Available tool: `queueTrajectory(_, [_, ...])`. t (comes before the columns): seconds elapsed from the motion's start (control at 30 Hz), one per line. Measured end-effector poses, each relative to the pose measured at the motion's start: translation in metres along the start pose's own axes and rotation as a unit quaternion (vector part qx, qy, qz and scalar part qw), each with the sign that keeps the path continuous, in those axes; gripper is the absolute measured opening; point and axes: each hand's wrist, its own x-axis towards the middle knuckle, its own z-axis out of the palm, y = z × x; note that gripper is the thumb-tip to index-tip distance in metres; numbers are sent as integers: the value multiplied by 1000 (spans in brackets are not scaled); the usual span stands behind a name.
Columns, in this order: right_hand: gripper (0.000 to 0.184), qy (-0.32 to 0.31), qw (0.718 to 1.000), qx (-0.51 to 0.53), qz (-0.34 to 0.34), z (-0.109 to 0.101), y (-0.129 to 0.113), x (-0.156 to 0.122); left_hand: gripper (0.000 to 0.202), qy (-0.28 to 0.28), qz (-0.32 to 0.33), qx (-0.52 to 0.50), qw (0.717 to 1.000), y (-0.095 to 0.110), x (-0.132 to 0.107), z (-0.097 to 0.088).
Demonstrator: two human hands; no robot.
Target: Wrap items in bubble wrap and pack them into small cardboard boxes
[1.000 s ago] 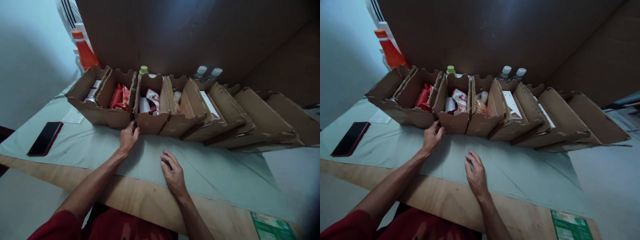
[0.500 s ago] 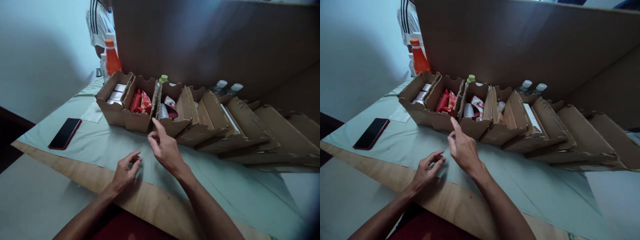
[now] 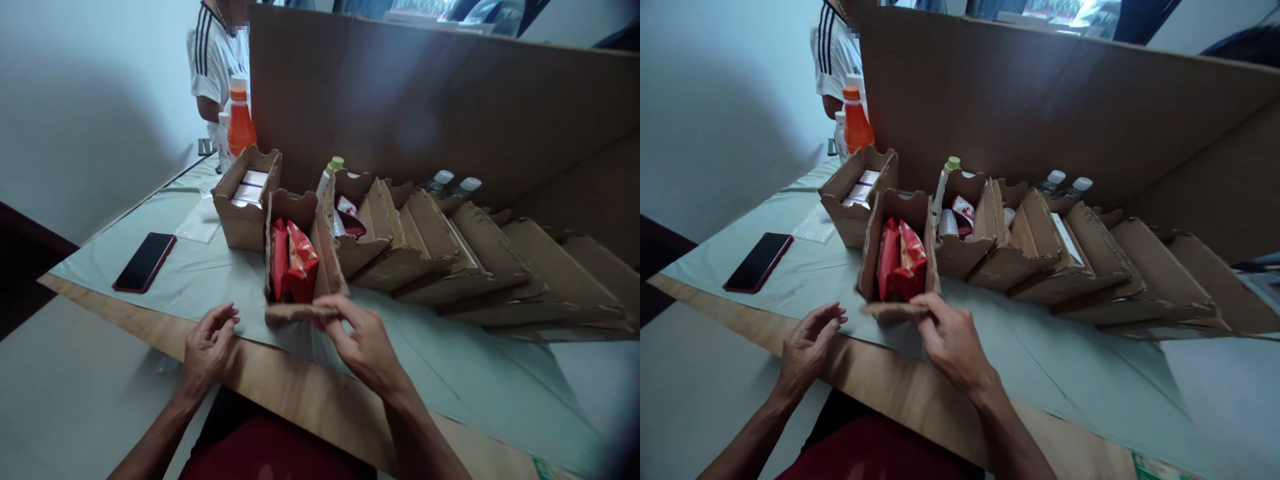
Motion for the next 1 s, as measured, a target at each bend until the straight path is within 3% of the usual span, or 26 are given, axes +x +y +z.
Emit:
queueTrajectory(0.1, [18,24,999,-10,20,-39,16,-60,49,-2,45,8,999,6,-1,2])
queueTrajectory(0.2, [21,145,983,-14,109,-73,41,-101,65,-76,101,14,992,18,-6,11])
queueTrajectory(0.27, [34,233,957,12,175,-84,58,-121,72,-136,119,26,983,24,-11,20])
queueTrajectory(0.37, [56,269,939,63,205,-79,78,-150,63,-189,124,59,972,28,-20,30])
queueTrajectory(0.53, [60,197,959,43,200,-31,98,-191,24,-191,78,111,972,20,-33,34])
queueTrajectory(0.63, [45,176,960,5,216,-8,99,-187,19,-180,63,110,976,19,-35,41])
queueTrajectory(0.7, [40,197,959,-19,203,-7,99,-169,19,-188,68,92,975,23,-29,53])
queueTrajectory(0.87, [40,220,957,-31,184,-41,115,-110,27,-218,107,24,970,40,7,102])
queueTrajectory(1.0, [38,263,943,1,202,-54,138,-94,33,-233,108,-5,966,42,27,128])
